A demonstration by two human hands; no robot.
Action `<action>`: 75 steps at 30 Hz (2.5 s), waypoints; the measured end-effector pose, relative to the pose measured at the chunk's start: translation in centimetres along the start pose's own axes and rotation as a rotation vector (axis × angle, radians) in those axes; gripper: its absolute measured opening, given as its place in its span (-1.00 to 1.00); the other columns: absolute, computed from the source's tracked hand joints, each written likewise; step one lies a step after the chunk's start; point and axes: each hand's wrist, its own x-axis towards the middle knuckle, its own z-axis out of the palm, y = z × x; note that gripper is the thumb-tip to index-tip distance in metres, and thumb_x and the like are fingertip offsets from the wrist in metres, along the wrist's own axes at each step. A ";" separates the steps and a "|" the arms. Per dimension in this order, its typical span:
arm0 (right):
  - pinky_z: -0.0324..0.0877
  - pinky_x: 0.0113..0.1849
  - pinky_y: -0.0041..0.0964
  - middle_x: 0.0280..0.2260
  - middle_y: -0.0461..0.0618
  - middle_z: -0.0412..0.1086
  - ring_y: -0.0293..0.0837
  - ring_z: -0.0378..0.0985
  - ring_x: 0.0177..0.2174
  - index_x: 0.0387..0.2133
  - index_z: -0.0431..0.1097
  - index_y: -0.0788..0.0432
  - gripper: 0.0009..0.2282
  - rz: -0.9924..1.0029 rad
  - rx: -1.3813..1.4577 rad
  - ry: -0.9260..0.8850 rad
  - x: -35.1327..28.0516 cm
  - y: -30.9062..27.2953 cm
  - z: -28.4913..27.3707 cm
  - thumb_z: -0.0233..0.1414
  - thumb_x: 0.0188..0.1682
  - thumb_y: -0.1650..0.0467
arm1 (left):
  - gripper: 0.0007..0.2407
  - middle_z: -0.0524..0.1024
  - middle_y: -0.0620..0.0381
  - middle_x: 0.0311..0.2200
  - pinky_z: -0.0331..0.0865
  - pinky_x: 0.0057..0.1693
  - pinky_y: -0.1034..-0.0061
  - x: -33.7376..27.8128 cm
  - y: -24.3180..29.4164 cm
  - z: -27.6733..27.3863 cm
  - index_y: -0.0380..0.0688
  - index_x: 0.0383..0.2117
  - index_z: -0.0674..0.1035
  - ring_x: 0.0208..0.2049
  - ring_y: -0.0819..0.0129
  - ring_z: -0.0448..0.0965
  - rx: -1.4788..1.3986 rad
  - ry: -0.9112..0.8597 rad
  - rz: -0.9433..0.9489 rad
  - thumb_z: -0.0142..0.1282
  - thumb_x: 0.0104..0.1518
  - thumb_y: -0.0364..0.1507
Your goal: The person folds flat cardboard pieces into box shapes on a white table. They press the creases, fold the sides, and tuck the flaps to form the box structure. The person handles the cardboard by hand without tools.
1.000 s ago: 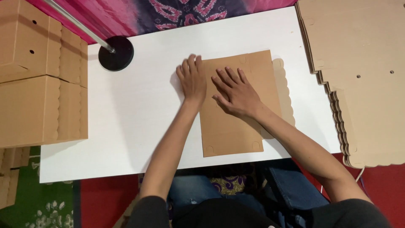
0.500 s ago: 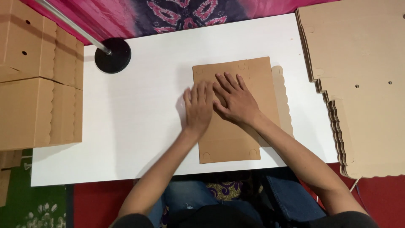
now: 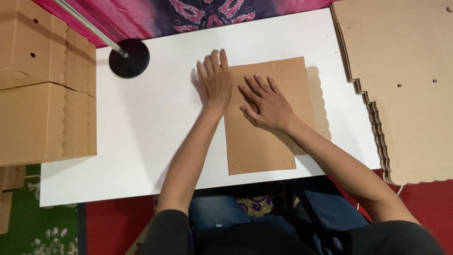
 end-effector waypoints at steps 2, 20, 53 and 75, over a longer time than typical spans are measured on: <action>-0.28 0.33 0.09 0.38 0.03 0.04 0.06 -0.05 0.37 0.33 0.18 -0.03 -0.40 -0.005 -0.011 0.004 0.2 0.0 0.0 -0.31 0.11 -0.02 | -0.69 0.23 -0.04 0.07 -0.05 0.31 -0.14 1.8 -0.3 0.3 -0.22 0.20 0.28 0.17 0.08 0.24 0.069 -0.034 -0.103 -0.28 0.35 -0.64; -0.38 0.35 0.08 0.43 -0.05 -0.10 0.00 -0.20 0.40 0.42 -0.02 -0.15 -0.41 -0.008 -0.091 -0.048 0.4 0.9 1.4 -0.39 0.14 -0.03 | -0.62 0.27 -0.16 0.07 -0.15 0.30 -0.41 -12.5 3.5 -6.5 -0.20 0.24 0.31 0.30 -0.17 0.13 -0.021 -0.009 0.123 -0.23 0.27 -0.65; -0.39 0.35 0.05 0.44 -0.13 -0.17 -0.02 -0.24 0.40 0.42 -0.06 -0.22 -0.40 0.011 -0.102 -0.102 0.4 0.7 0.7 -0.41 0.12 -0.05 | -0.65 0.19 -0.11 0.07 0.07 0.21 -0.12 -13.6 4.2 -8.2 -0.14 0.26 0.26 0.22 -0.04 0.17 -0.040 -0.027 0.145 -0.21 0.33 -0.56; -0.42 0.35 -0.01 0.44 -0.10 -0.15 -0.04 -0.25 0.40 0.41 -0.03 -0.17 -0.38 0.067 -0.056 -0.179 0.3 -1.0 -1.3 -0.48 0.11 -0.06 | -0.74 0.34 -0.16 0.01 0.21 0.17 0.02 -6.8 2.8 -4.8 -0.20 0.11 0.41 0.12 -0.05 0.35 0.231 0.227 0.118 -0.18 0.33 -0.57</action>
